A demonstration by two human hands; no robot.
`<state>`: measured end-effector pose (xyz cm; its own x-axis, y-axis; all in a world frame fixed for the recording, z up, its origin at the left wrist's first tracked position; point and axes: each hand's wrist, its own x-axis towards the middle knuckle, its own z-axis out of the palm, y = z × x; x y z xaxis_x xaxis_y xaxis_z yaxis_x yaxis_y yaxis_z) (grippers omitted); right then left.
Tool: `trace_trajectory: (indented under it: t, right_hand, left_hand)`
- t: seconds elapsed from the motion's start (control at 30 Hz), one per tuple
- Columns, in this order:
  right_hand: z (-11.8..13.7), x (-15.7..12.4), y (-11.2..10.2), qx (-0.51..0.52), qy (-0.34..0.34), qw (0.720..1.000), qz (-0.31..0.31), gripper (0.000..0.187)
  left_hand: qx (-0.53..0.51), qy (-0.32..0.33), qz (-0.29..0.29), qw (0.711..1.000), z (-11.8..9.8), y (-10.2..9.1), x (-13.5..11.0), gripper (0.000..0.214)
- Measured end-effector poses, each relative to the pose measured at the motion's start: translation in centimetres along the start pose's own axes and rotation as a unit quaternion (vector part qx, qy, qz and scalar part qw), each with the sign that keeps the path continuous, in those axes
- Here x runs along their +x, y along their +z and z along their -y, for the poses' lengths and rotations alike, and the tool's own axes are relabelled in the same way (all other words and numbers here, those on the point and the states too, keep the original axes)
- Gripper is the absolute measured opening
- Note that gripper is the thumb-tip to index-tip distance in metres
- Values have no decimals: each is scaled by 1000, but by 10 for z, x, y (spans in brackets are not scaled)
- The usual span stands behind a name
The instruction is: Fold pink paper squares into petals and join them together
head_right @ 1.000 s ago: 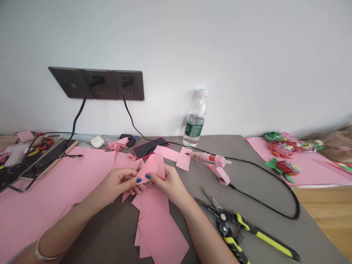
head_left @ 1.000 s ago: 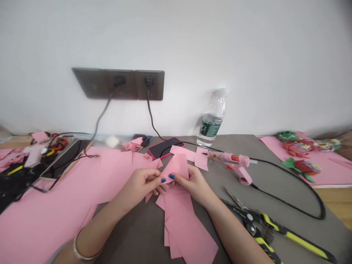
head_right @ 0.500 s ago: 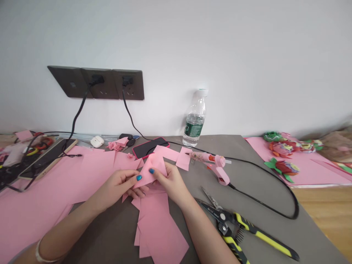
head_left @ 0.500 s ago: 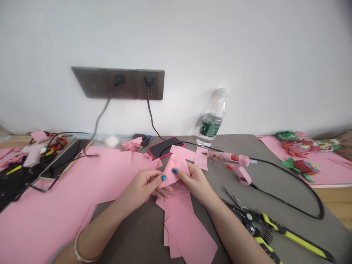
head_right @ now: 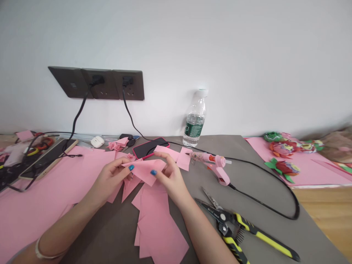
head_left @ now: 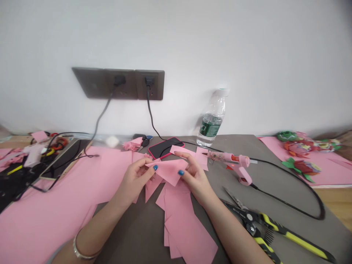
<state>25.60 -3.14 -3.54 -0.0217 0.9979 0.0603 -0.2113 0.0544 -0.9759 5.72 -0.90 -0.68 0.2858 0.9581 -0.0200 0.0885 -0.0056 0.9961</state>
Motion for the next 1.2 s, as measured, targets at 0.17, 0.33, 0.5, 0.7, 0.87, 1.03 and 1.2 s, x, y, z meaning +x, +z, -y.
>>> trace_trajectory:
  t: [0.17, 0.33, 0.5, 0.7, 0.87, 1.03, 1.2]
  right_hand:
    - [2, 1, -3, -29, -3, 1000, 8, 43]
    - [6, -2, 4, -77, 15, 995, 69, 26]
    - [6, -6, 10, -81, 34, 992, 94, 26]
    - [3, -2, 5, -62, 3, 997, 44, 30]
    - [1, -3, 6, -62, -25, 997, 35, 29]
    - [3, -10, 11, -130, -81, 985, 79, 21]
    - [4, -16, 11, -231, -115, 961, 103, 23]
  left_hand:
    - [37, 6, 86, 996, -5, 2, -1, 18]
    - [31, 16, 29, 999, -4, 4, -2, 15]
    - [36, 4, -11, 999, 0, 7, -7, 17]
    - [29, -20, 12, 999, -3, 14, -12, 15]
    - [60, -14, 43, 997, -2, 15, -12, 23]
    - [52, -12, 61, 997, 0, 16, -14, 24]
    - [26, -5, 93, 995, 0, 22, -18, 29]
